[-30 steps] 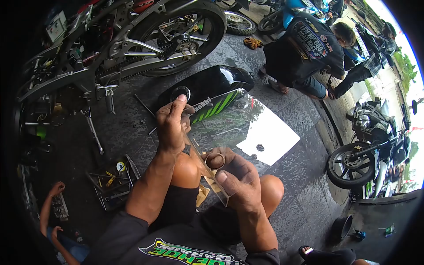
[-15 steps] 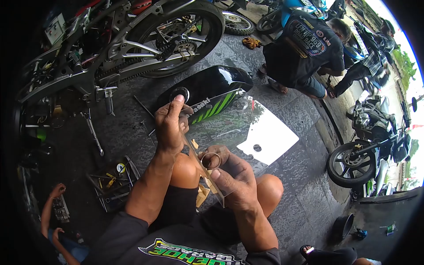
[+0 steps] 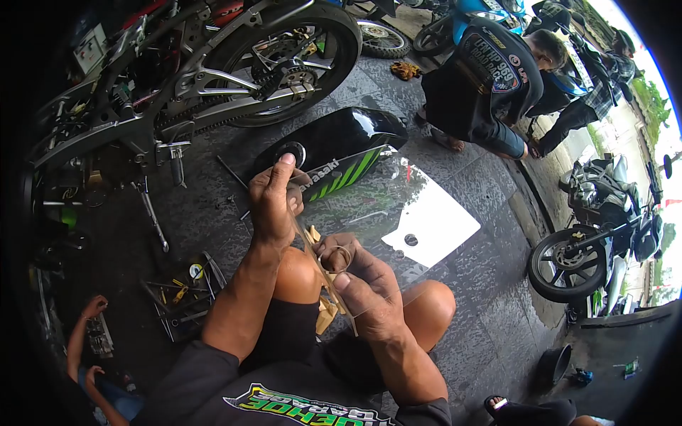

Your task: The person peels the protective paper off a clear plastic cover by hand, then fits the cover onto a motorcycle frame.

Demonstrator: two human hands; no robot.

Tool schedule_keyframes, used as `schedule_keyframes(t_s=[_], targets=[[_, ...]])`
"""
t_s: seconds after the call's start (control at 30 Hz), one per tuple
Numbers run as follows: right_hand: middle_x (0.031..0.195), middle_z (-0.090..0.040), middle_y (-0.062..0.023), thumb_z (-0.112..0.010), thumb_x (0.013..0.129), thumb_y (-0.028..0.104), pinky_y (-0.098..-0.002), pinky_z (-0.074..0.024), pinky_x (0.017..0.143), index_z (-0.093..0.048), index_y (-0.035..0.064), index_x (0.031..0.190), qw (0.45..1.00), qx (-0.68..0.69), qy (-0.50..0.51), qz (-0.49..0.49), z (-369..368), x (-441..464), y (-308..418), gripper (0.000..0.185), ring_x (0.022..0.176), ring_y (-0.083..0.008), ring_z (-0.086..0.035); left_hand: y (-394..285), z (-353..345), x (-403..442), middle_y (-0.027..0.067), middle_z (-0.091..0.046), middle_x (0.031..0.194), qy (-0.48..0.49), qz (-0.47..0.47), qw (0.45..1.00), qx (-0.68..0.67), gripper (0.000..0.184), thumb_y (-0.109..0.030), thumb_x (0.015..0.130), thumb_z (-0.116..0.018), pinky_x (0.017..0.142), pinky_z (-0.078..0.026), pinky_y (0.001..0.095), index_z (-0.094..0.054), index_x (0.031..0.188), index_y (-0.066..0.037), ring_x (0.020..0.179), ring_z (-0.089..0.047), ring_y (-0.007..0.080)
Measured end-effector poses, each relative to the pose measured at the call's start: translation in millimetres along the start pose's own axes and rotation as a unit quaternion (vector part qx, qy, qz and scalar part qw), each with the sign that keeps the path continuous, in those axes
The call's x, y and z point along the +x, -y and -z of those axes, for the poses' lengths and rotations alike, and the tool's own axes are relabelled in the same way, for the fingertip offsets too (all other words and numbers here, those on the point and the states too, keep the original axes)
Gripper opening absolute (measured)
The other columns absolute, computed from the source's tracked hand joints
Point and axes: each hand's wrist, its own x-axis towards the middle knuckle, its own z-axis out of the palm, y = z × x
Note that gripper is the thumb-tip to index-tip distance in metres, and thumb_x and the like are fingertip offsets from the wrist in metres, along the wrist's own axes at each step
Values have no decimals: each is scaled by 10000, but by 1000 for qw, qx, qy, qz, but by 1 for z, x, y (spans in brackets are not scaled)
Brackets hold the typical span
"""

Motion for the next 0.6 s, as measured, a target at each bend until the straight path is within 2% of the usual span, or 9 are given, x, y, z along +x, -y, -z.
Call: schedule_keyframes(t_s=[0.23,0.37,0.43,0.6], targets=[[1181,-499,-115,-670,843,235,-375,-306,1084,-586,-2,994,999,7,31,27,4,1,-3,293,1202,-233,-467,-1,-2,-1,-74,-377,488,-11,3,1000,3,410,-347,959,-620,391,-213,202,-600,688,-39,391,-303,11],[1180,-519,-123,-679,842,226,-381,-325,1081,-590,-5,1003,1000,4,11,24,2,-2,0,295,1194,-237,-486,-1,-2,-1,-73,-374,485,-13,7,1000,-2,408,-349,956,-625,390,-213,206,-602,690,-42,390,-303,14],[1173,-545,-132,-707,828,208,-390,-349,1073,-600,-8,1029,1000,-8,-23,0,0,-3,7,313,1186,-244,-507,-1,-2,-1,-74,-373,483,-9,8,1000,-1,407,-350,956,-626,391,-212,206,-601,692,-42,390,-302,14],[1157,-560,-137,-738,822,162,-404,-366,1067,-627,-19,1027,999,25,-18,-24,3,-4,11,295,1188,-257,-517,1,-1,-1,-75,-370,481,-9,3,1000,4,407,-352,955,-629,390,-209,207,-600,696,-39,388,-298,15]])
